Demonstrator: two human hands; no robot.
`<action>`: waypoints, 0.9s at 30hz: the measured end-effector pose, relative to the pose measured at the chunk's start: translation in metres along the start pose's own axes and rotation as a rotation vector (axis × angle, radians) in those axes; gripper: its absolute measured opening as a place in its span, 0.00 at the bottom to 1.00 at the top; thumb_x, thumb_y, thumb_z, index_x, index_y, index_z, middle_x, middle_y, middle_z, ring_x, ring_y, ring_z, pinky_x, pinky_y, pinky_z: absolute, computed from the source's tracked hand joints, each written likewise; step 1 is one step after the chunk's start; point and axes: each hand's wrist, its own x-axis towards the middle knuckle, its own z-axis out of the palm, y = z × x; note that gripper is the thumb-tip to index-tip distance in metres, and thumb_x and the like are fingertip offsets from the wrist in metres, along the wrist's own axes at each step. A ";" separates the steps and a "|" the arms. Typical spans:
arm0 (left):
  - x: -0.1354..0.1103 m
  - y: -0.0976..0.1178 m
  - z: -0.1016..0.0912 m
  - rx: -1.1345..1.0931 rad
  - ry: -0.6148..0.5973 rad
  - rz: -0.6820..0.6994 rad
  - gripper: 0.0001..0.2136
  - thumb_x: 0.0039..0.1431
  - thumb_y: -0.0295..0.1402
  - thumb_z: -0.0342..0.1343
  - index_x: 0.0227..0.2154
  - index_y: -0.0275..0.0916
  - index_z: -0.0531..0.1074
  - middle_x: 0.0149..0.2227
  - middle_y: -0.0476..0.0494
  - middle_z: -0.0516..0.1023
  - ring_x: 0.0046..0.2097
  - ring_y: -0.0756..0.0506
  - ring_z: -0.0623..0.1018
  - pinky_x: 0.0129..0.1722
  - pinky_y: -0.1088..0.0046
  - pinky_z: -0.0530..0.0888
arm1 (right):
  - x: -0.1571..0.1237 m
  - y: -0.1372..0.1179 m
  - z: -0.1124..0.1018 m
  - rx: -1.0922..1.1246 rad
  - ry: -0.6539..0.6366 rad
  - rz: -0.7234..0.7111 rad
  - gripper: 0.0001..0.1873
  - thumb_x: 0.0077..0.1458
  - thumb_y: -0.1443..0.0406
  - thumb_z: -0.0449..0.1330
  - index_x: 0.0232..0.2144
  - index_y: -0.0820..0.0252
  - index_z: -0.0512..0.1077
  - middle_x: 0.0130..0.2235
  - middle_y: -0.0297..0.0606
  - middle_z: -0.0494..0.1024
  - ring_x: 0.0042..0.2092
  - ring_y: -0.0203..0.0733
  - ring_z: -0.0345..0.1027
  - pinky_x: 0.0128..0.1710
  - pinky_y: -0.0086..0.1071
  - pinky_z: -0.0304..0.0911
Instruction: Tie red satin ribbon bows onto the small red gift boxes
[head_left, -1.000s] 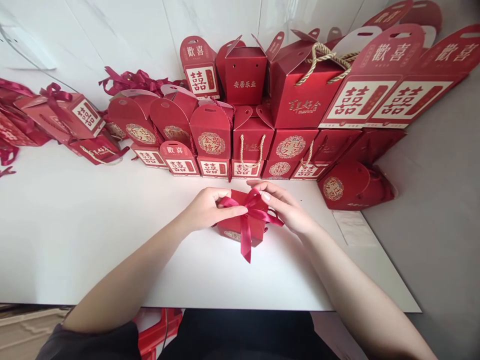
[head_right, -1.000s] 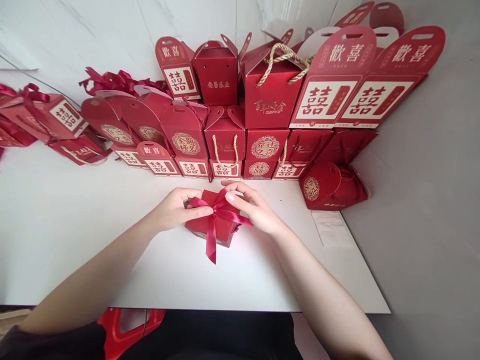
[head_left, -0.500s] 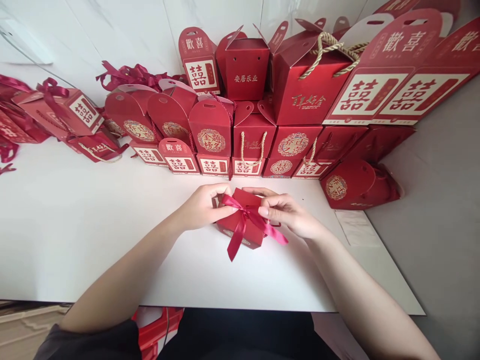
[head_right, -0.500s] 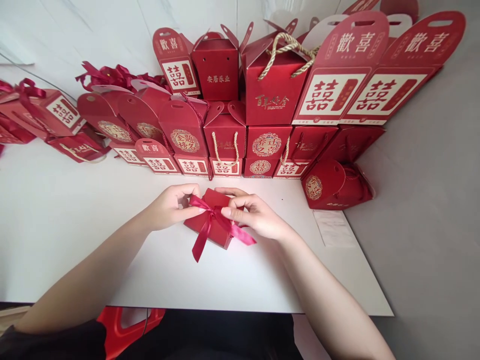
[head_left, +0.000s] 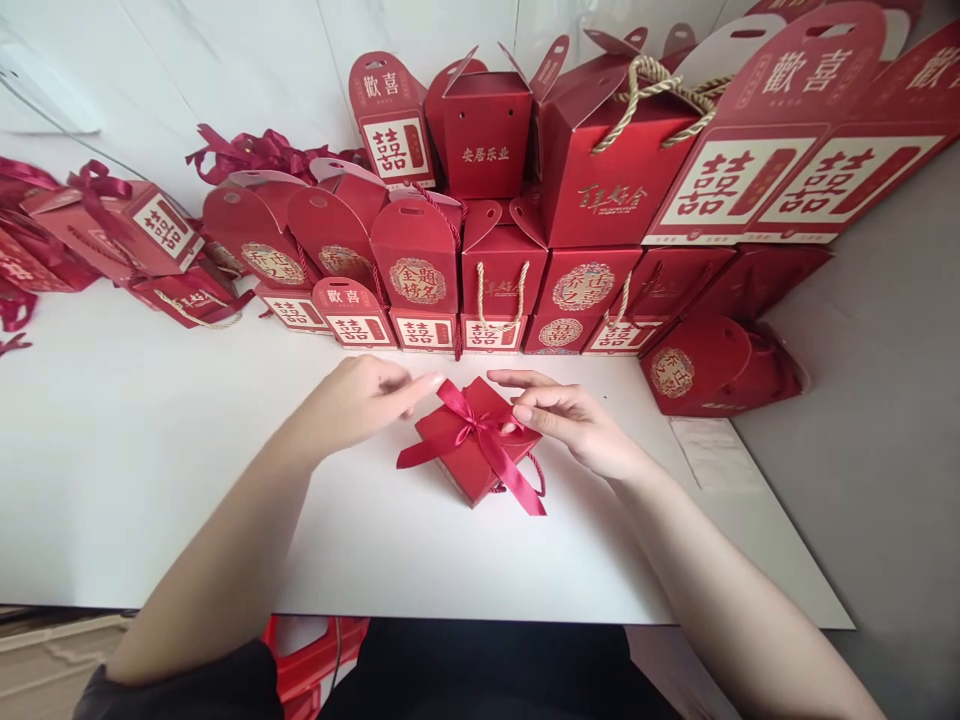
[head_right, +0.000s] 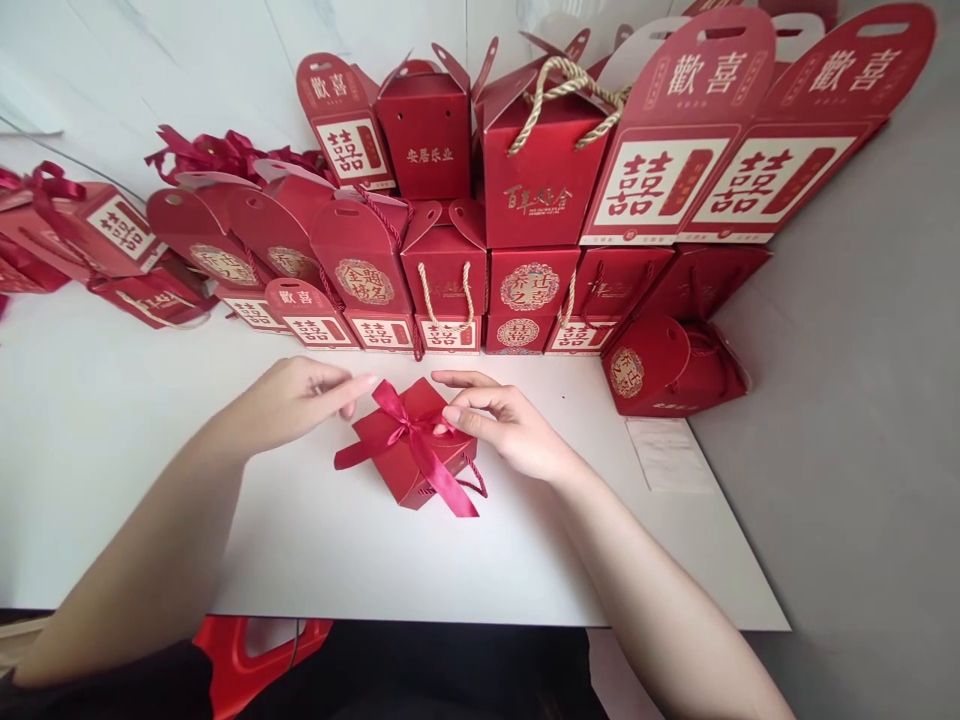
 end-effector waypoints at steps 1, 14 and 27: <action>-0.002 -0.001 -0.006 0.026 -0.126 -0.049 0.21 0.60 0.47 0.51 0.19 0.38 0.73 0.21 0.48 0.71 0.24 0.50 0.67 0.25 0.74 0.61 | 0.000 0.001 0.001 0.002 -0.006 -0.002 0.11 0.62 0.58 0.59 0.33 0.51 0.81 0.60 0.37 0.69 0.64 0.48 0.57 0.58 0.42 0.60; 0.004 0.000 -0.003 -0.239 -0.509 -0.032 0.20 0.54 0.47 0.58 0.17 0.36 0.73 0.19 0.51 0.65 0.24 0.52 0.62 0.25 0.75 0.61 | 0.003 0.006 0.002 -0.027 0.040 0.011 0.10 0.59 0.57 0.62 0.30 0.52 0.81 0.61 0.37 0.67 0.64 0.49 0.58 0.63 0.43 0.53; 0.012 -0.009 0.000 -0.299 -0.559 -0.006 0.14 0.54 0.43 0.61 0.22 0.37 0.76 0.26 0.48 0.75 0.30 0.50 0.71 0.32 0.74 0.68 | 0.003 0.006 -0.004 0.023 0.063 0.044 0.17 0.60 0.58 0.60 0.21 0.57 0.73 0.61 0.36 0.67 0.65 0.49 0.55 0.60 0.43 0.54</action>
